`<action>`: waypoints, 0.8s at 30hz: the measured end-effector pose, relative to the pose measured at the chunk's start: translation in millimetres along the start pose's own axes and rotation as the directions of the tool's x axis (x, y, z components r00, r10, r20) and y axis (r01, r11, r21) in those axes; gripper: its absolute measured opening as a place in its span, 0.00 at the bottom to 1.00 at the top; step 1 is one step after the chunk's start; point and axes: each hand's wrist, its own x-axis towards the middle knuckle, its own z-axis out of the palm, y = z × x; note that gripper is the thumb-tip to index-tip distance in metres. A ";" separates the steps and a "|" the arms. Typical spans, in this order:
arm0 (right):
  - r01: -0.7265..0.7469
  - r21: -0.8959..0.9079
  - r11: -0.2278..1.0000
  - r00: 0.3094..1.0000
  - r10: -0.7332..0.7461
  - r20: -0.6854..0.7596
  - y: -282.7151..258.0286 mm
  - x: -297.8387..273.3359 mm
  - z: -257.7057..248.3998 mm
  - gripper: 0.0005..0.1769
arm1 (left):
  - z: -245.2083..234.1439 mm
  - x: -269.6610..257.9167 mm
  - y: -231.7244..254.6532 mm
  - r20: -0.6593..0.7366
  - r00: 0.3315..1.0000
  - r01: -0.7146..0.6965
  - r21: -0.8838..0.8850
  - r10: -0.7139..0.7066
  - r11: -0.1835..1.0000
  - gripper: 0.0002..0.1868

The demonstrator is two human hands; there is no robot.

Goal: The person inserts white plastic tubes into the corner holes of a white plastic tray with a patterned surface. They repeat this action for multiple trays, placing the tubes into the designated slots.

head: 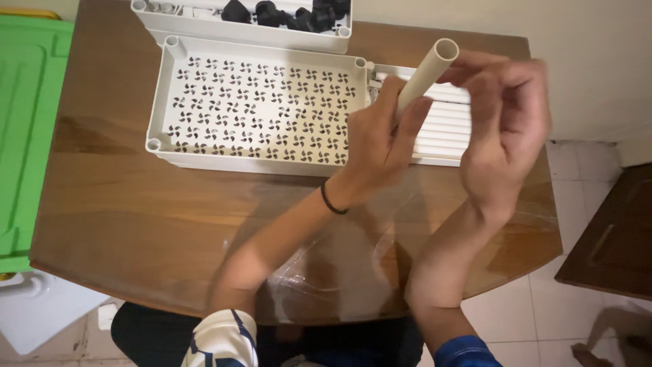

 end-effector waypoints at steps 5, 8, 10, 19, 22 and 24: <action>0.049 0.135 0.990 0.988 -0.068 0.136 -11.8 2.5 8.9 0.20 | 4.6 -4.2 -22.4 0.074 0.997 0.000 -0.144 0.011 0.990 0.17; -0.105 0.098 0.990 0.980 0.087 0.179 -20.5 3.4 19.5 0.25 | 0.9 -2.8 -31.6 0.129 0.992 0.026 -0.249 0.007 0.968 0.19; -0.222 0.068 0.973 0.966 0.209 0.152 -23.5 3.4 26.5 0.27 | -2.7 -0.9 -35.4 0.200 0.979 0.093 -0.341 -0.024 0.935 0.22; -0.175 0.155 0.972 0.958 0.132 0.255 -20.0 4.9 12.9 0.16 | -19.3 11.5 -33.8 0.468 0.884 0.272 -0.504 -0.006 0.819 0.37; -0.128 0.142 0.982 0.962 0.088 0.259 -17.2 3.9 12.4 0.13 | -19.9 15.3 -36.5 0.515 0.857 0.297 -0.460 -0.022 0.836 0.39; -0.087 0.054 0.995 0.972 0.072 0.226 -17.5 1.8 13.9 0.14 | -20.9 16.2 -38.6 0.527 0.850 0.302 -0.467 -0.013 0.831 0.41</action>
